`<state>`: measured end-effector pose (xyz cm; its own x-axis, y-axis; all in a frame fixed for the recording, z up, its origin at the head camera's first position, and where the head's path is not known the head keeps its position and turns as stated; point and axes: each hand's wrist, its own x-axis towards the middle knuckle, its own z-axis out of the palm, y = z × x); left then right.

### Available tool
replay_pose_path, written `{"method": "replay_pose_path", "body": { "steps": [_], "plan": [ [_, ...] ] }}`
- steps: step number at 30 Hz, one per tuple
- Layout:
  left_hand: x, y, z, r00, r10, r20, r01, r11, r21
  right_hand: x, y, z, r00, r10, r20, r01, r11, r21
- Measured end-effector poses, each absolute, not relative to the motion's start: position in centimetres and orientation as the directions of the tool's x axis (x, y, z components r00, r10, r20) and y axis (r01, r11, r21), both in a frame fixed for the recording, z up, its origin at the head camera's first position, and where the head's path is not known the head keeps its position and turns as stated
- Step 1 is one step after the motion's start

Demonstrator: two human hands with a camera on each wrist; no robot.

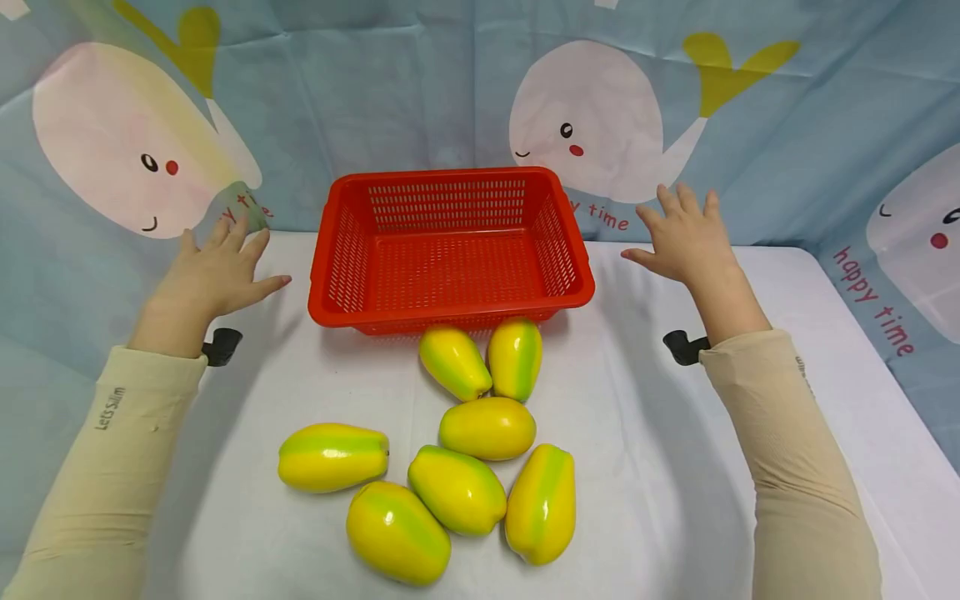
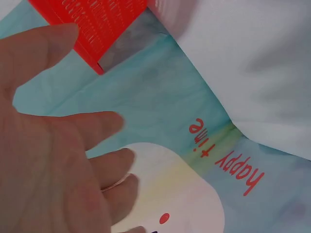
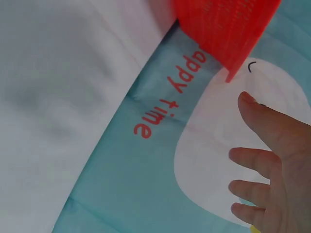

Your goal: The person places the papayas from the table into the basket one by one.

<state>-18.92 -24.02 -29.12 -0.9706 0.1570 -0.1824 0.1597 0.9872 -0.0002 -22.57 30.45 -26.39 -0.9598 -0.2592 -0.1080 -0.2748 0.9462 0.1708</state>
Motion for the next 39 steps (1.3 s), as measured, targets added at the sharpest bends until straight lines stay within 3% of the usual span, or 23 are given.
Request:
{"method": "replay_pose_path", "body": {
  "steps": [11, 16, 25, 28, 32, 39],
  "plan": [
    [-18.6, -23.9, -29.3, -0.966, 0.184, -0.183, 0.182, 0.983, 0.027, -21.7, 30.4, -26.3, -0.951, -0.294, -0.096, -0.302, 0.950, 0.083],
    [-17.6, -23.1, -29.8, -0.967, 0.249, -0.062, 0.246, 0.968, 0.056, -19.4, 30.1, -26.7, -0.939, -0.344, -0.016, -0.343, 0.939, -0.032],
    [-15.5, -20.7, -31.7, -0.937, 0.262, 0.231, 0.319, 0.912, 0.257, -13.0, 28.5, -28.2, -0.903, -0.419, 0.091, -0.425, 0.848, -0.317],
    [-15.5, -20.1, -32.3, -0.934, 0.265, 0.238, 0.330, 0.896, 0.297, -11.2, 28.1, -29.0, -0.861, -0.478, 0.172, -0.505, 0.771, -0.388],
    [-15.6, -19.4, -32.7, -0.945, 0.261, 0.195, 0.314, 0.891, 0.329, -9.7, 27.6, -30.0, -0.760, -0.599, 0.252, -0.641, 0.629, -0.439],
    [-16.2, -18.6, -33.2, -0.957, 0.264, 0.117, 0.289, 0.887, 0.359, -8.1, 26.0, -31.6, -0.525, -0.836, 0.161, -0.692, 0.309, -0.653]
  ]
}}
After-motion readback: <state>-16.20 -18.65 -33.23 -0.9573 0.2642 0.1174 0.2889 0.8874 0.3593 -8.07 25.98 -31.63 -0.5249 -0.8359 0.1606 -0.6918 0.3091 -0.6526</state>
